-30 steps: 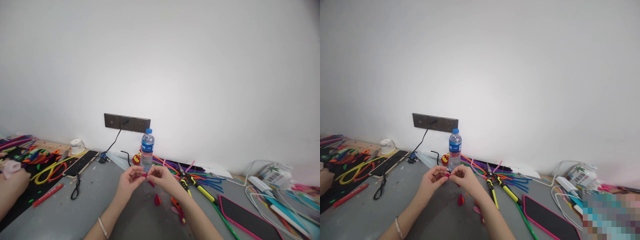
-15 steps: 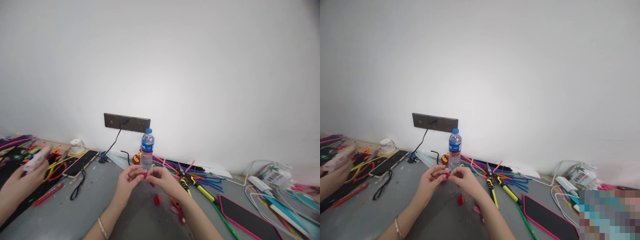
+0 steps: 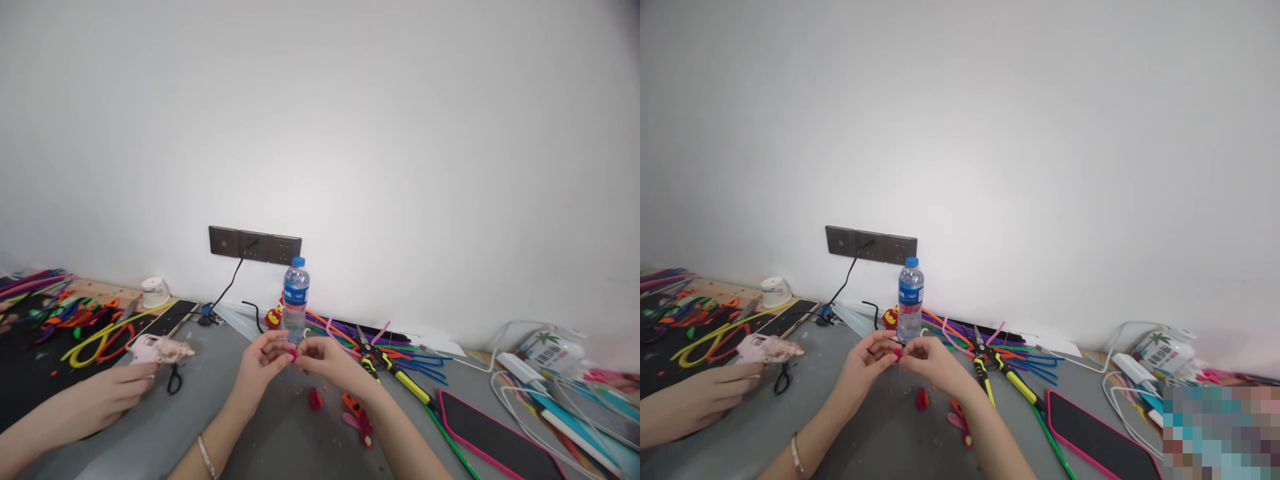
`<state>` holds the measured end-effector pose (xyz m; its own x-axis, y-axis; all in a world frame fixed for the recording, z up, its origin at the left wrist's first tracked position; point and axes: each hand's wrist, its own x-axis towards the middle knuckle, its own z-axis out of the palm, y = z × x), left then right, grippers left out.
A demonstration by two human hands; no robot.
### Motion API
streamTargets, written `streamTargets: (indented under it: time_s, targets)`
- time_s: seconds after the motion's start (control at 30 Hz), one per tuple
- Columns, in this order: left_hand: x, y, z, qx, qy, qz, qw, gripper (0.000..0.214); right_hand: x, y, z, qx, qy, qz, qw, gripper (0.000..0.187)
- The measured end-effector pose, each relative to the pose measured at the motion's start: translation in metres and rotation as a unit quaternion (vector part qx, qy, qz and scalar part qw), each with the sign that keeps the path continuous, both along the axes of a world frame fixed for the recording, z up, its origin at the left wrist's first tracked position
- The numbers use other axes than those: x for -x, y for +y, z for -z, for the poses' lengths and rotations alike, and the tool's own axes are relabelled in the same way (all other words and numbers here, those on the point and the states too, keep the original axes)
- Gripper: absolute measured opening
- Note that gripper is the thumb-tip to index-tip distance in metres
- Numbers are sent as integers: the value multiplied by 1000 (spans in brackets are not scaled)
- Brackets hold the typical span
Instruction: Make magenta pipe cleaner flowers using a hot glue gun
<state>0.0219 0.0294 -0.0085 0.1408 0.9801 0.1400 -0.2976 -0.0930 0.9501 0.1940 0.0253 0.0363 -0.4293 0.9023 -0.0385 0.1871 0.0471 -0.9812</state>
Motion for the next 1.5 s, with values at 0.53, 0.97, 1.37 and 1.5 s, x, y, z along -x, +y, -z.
streamTargets:
  time_s: [0.53, 0.97, 1.37, 1.5]
  targets:
    - [1, 6, 12, -24, 28, 11, 999, 19, -14, 4, 23, -53, -277, 36, 959, 8]
    - [-1, 3, 3, -27, 29, -8, 999, 22, 5, 2, 2, -63, 0, 55, 997, 7]
    - [-2, -1, -1, -12, 90, 2, 996, 25, 8, 1, 1, -15, 59, 42, 997, 21]
    - [-2, 1, -1, -23, 93, 7, 995, 26, 9, 0, 0, -7, 57, 35, 998, 23]
